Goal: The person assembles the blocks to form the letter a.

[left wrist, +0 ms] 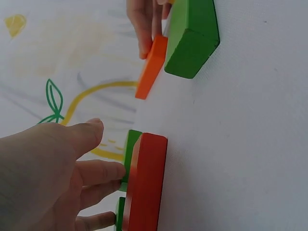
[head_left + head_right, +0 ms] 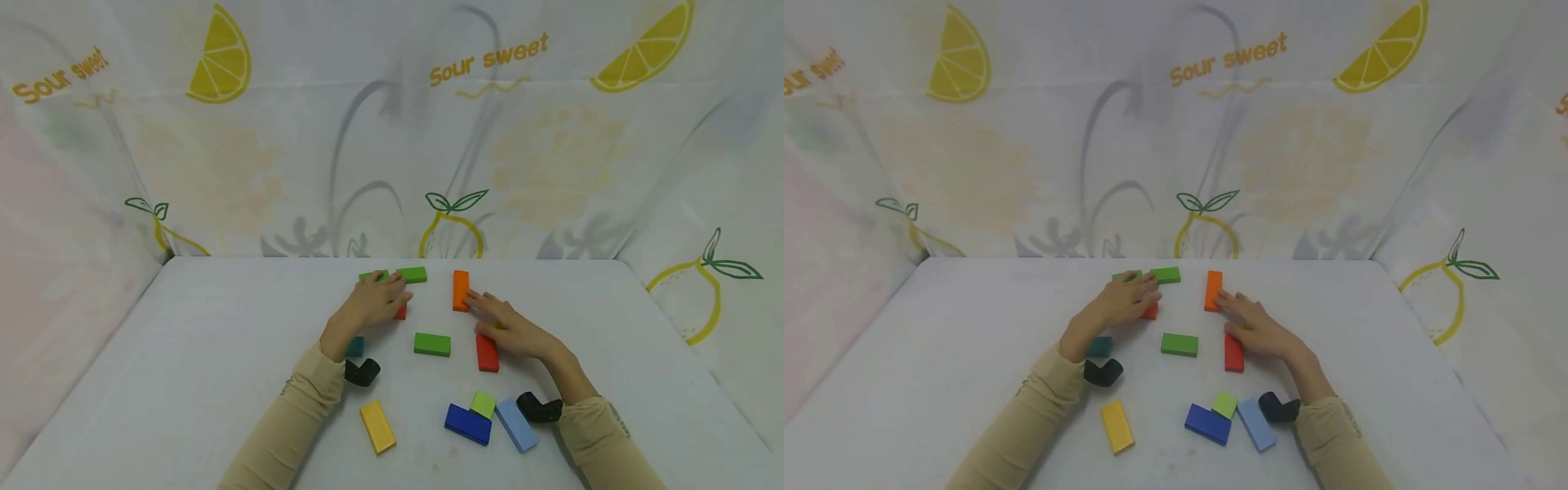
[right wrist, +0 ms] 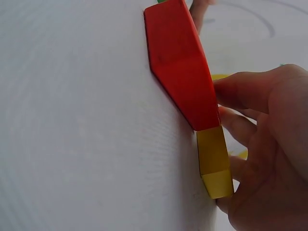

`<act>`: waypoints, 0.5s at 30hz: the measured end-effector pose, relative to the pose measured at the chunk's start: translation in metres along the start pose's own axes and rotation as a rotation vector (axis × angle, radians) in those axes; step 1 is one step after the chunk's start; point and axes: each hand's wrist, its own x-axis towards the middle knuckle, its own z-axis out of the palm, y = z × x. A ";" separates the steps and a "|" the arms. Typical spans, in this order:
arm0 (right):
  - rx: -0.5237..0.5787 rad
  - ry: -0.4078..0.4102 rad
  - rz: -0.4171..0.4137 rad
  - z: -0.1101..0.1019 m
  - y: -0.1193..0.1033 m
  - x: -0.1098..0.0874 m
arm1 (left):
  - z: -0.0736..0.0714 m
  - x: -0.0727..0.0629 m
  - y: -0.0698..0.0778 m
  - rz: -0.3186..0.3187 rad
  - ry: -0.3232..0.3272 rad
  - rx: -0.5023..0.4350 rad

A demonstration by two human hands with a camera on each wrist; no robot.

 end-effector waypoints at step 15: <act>0.002 -0.020 -0.003 0.000 -0.002 0.001 | 0.003 -0.002 0.004 0.022 -0.001 0.010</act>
